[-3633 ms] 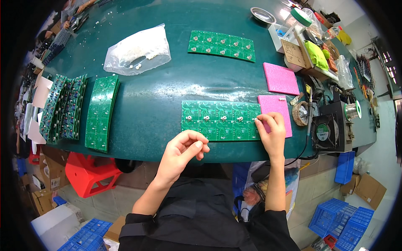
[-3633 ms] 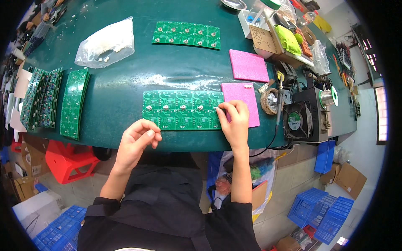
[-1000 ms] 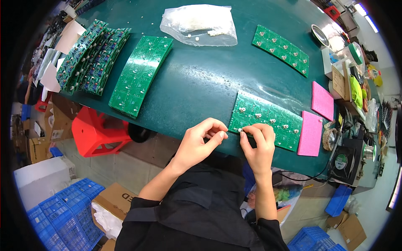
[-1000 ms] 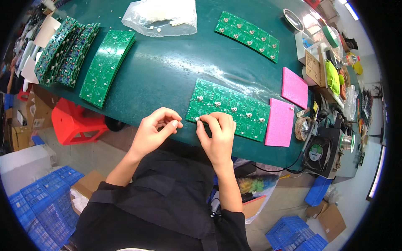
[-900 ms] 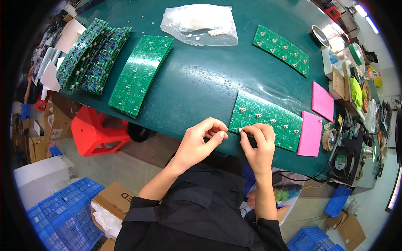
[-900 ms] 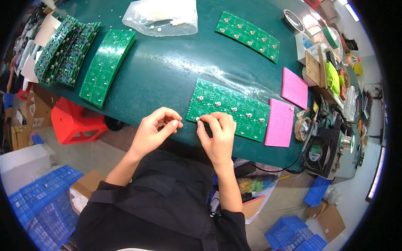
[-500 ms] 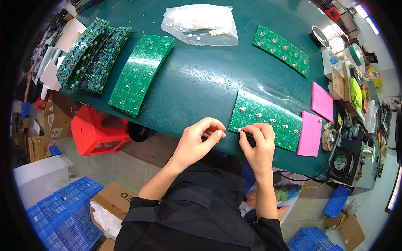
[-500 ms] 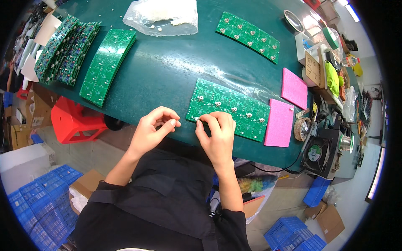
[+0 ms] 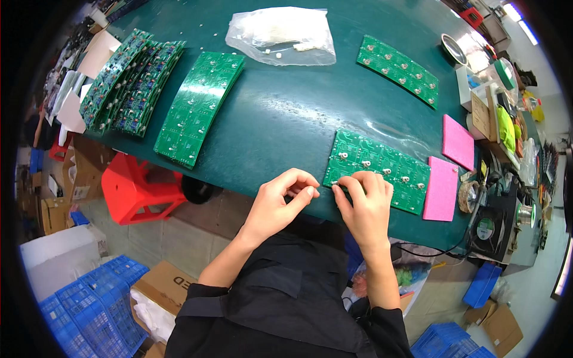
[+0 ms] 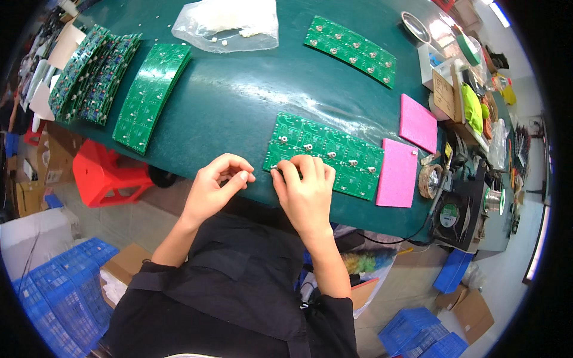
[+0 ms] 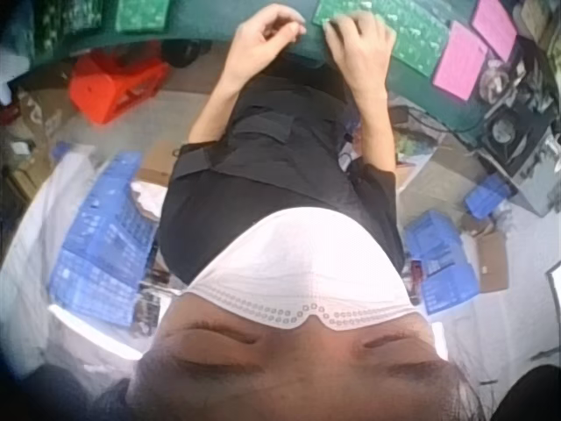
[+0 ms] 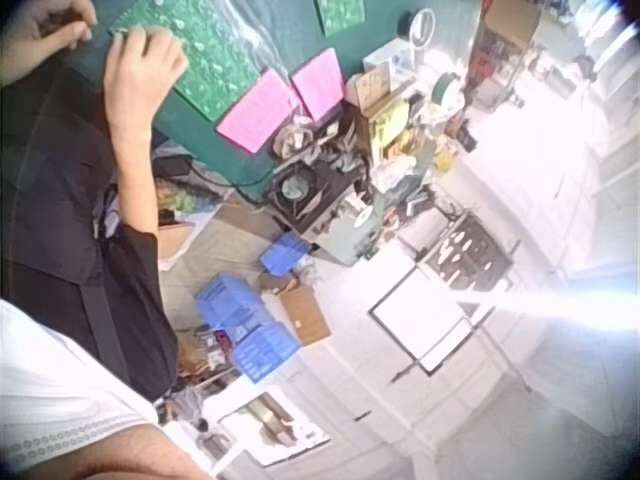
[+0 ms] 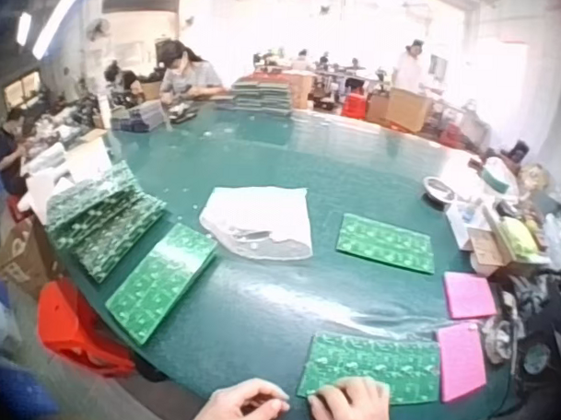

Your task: Manually inserting small components into green printed circuit boards (PCBs).

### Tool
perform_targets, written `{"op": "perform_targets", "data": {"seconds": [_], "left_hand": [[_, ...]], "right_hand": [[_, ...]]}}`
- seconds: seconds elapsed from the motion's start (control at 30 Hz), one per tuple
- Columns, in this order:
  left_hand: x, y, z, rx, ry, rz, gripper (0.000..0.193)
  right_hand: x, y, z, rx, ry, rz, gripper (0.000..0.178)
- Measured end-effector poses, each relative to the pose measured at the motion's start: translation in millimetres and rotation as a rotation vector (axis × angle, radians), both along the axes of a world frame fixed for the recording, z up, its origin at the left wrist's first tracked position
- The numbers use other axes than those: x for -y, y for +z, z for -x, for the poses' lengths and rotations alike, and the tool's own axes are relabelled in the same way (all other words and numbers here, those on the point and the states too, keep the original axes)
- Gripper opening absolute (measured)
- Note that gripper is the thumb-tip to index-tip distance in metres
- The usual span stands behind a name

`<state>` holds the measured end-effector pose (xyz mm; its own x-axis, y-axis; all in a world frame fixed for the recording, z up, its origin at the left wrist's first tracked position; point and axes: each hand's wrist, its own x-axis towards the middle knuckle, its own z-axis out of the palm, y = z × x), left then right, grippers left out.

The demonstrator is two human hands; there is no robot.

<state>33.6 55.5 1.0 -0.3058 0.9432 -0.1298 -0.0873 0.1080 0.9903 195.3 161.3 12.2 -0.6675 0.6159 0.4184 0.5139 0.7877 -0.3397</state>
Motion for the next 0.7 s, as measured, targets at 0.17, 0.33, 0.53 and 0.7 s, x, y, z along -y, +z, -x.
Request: {"op": "perform_targets", "data": {"seconds": [0.17,0.33,0.53,0.7], "left_hand": [[-0.2,-1.1,12.2,-0.023,0.050,0.006,0.011],[-29.6,9.8,47.4,-0.133,0.056,-0.004,0.013],[-121.7,6.7,105.5,-0.945,0.236,-0.221,0.013],[-185.1,-26.6,154.5,-1.468,0.356,0.009,0.014]], "right_hand": [[-35.1,15.5,-40.3,-0.053,-0.128,0.077,0.021],[-115.4,-10.2,-132.9,-0.042,-0.538,0.014,0.018],[-154.6,-45.2,-166.8,0.071,-0.589,-0.180,0.014],[-168.5,-51.3,-177.2,0.133,-0.652,-0.144,0.020]]}}
